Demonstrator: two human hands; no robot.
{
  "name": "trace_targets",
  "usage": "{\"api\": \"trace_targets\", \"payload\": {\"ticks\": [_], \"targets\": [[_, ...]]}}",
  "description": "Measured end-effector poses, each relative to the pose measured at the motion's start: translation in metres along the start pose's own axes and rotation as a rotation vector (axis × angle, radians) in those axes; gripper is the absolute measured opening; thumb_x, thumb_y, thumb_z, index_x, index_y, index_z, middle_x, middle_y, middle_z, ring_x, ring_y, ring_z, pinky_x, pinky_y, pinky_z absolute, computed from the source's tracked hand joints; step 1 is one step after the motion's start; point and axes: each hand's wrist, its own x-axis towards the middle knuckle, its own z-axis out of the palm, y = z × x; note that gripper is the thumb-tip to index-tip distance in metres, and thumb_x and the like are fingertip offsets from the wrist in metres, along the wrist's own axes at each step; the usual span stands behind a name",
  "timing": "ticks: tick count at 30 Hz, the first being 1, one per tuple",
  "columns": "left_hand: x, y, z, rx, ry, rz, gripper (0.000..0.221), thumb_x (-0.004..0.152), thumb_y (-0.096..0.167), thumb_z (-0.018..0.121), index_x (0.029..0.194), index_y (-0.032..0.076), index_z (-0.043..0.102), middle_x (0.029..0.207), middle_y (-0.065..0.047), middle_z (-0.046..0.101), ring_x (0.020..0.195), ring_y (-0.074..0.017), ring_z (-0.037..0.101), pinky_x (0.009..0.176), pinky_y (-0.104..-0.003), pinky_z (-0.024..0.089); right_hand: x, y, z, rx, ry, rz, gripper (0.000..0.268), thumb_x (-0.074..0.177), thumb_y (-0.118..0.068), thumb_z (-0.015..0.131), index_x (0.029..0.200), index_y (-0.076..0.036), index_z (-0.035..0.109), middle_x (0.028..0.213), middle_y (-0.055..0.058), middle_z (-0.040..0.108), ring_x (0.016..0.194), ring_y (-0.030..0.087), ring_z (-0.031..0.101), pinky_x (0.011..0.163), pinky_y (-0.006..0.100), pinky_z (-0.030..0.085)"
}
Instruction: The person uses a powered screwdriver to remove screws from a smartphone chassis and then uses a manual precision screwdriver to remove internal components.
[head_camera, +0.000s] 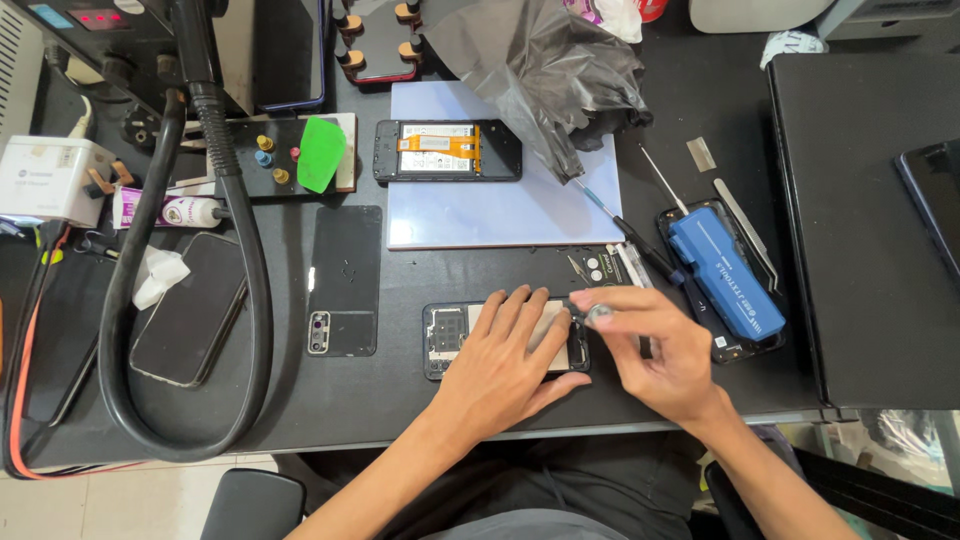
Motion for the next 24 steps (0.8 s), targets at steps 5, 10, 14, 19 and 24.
{"api": "trace_targets", "payload": {"ticks": [5,10,14,19,24], "targets": [[-0.001,-0.001,0.0,0.003,-0.006,0.004,0.064,0.092,0.047,0.072,0.128,-0.004,0.06,0.132,-0.028,0.058,0.127,-0.0446,0.054,0.11,-0.056,0.041,0.004,-0.003,0.0,-0.058,-0.048,-0.081,0.029,0.091,0.017,0.065,0.111,-0.003,0.06,0.118,0.02,0.07,0.116,0.034,0.074,0.093,0.036,0.064],[-0.001,-0.001,0.001,0.008,-0.009,0.002,0.064,0.092,0.048,0.072,0.128,-0.003,0.06,0.133,-0.029,0.058,0.127,-0.0452,0.054,0.11,-0.056,0.041,0.003,0.0,0.005,-0.063,0.074,-0.03,0.031,0.091,0.016,0.069,0.112,-0.004,0.056,0.111,0.017,0.067,0.106,0.027,0.074,0.092,0.035,0.064],[-0.001,-0.001,0.001,-0.003,-0.021,-0.004,0.064,0.091,0.048,0.072,0.127,-0.004,0.06,0.133,-0.029,0.058,0.127,-0.0454,0.054,0.109,-0.056,0.041,0.009,0.006,0.008,0.051,0.284,0.123,0.038,0.092,0.015,0.073,0.113,-0.004,0.049,0.108,0.01,0.058,0.1,0.019,0.069,0.095,0.031,0.06],[-0.002,0.0,0.0,0.004,-0.004,0.003,0.063,0.092,0.048,0.072,0.128,-0.003,0.06,0.133,-0.029,0.058,0.127,-0.0455,0.054,0.11,-0.056,0.041,0.022,0.006,0.004,0.111,0.205,0.189,0.028,0.097,0.017,0.069,0.111,-0.002,0.053,0.106,0.013,0.062,0.099,0.02,0.07,0.097,0.032,0.06],[-0.002,-0.001,-0.001,0.0,0.001,0.008,0.063,0.092,0.048,0.072,0.127,-0.003,0.06,0.132,-0.029,0.058,0.126,-0.0459,0.054,0.11,-0.056,0.041,0.029,0.0,-0.001,0.219,0.051,0.301,0.015,0.103,0.011,0.054,0.111,-0.002,0.052,0.116,0.015,0.072,0.12,0.025,0.071,0.107,0.036,0.057]]}}
